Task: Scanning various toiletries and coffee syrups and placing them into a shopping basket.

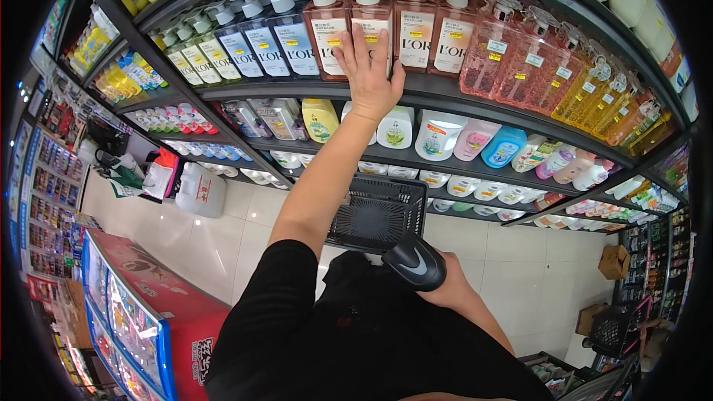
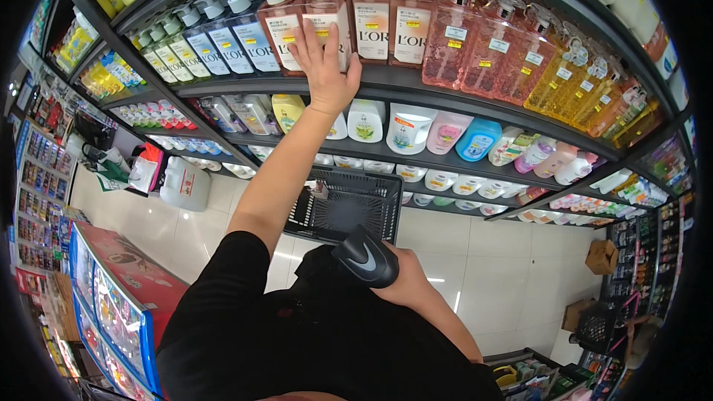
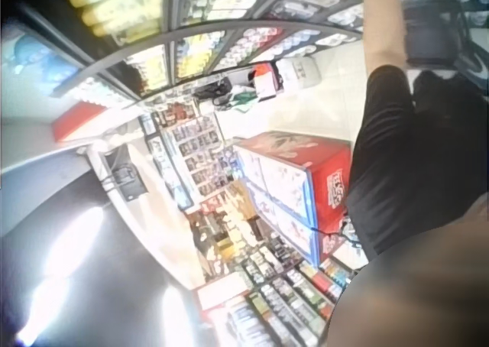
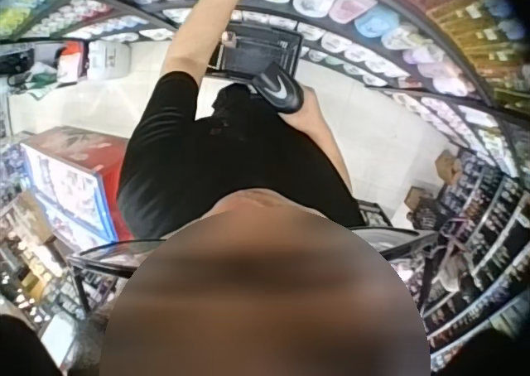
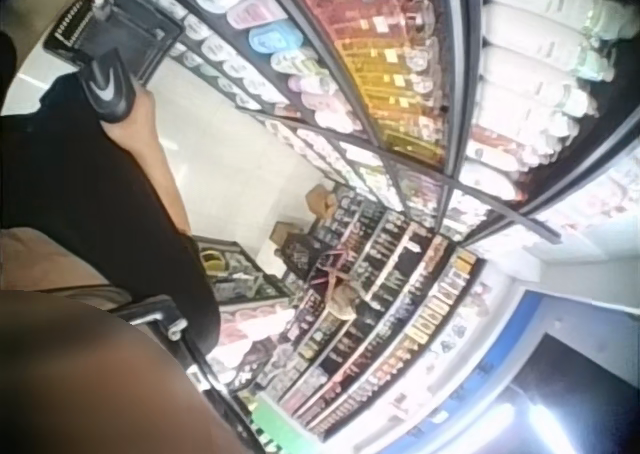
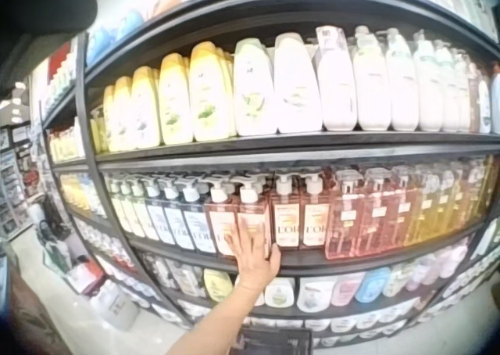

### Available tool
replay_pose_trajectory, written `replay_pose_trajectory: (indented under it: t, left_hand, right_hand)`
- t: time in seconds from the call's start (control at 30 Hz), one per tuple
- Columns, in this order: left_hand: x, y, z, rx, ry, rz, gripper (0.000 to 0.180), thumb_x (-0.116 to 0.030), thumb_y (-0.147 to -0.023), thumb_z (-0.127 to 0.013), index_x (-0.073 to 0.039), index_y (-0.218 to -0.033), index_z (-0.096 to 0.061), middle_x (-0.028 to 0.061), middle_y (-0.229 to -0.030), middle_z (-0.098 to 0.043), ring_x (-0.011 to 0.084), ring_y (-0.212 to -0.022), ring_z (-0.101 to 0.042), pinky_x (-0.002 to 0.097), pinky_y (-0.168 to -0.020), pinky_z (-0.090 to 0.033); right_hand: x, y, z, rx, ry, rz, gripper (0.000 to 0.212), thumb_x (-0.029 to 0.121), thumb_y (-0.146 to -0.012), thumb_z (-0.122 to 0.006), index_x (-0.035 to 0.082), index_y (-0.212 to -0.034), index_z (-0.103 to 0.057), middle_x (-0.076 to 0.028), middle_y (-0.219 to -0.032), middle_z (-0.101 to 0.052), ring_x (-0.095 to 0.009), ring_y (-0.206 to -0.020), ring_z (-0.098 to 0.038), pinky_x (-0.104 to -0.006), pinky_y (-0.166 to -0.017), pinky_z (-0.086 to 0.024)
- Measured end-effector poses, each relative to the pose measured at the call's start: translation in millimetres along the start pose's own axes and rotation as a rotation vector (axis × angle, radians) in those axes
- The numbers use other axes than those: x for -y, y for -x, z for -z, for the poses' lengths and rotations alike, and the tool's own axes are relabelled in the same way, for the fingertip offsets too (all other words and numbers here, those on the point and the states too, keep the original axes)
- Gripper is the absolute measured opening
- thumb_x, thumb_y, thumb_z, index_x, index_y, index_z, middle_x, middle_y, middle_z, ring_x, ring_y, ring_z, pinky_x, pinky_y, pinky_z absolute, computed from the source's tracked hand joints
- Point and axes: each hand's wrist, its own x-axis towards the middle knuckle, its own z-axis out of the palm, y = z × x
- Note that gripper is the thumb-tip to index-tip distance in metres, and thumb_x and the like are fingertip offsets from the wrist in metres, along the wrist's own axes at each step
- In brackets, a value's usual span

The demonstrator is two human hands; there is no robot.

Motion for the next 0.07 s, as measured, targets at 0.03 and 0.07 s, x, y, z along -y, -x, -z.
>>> replay_pose_trajectory:
  t: [0.03, 0.07]
  left_hand:
    - [0.0, 5.0, 6.2, 0.046, 0.016, 0.013, 0.085, -0.020, -0.084, -0.075, -0.011, -0.161, -0.039, 0.0320, -0.168, -0.020, 0.0537, -0.156, -0.015, 0.0695, -0.122, -0.007]
    - [-0.8, 8.9, 13.0, 0.091, 0.033, 0.025, 0.086, -0.020, -0.084, -0.076, -0.012, -0.162, -0.038, 0.0315, -0.169, -0.017, 0.0529, -0.156, -0.013, 0.0700, -0.122, -0.005]
  right_hand:
    - [-0.3, 3.1, 0.0, -0.005, -0.013, 0.022, 0.057, 0.011, -0.075, -0.079, 0.000, -0.129, -0.065, -0.018, -0.105, -0.076, -0.031, -0.096, -0.077, -0.0348, -0.086, -0.057]
    - [-0.1, 4.2, 0.4, -0.012, -0.024, 0.046, 0.057, 0.011, -0.076, -0.079, 0.001, -0.130, -0.065, -0.018, -0.104, -0.076, -0.031, -0.096, -0.077, -0.0348, -0.086, -0.057]
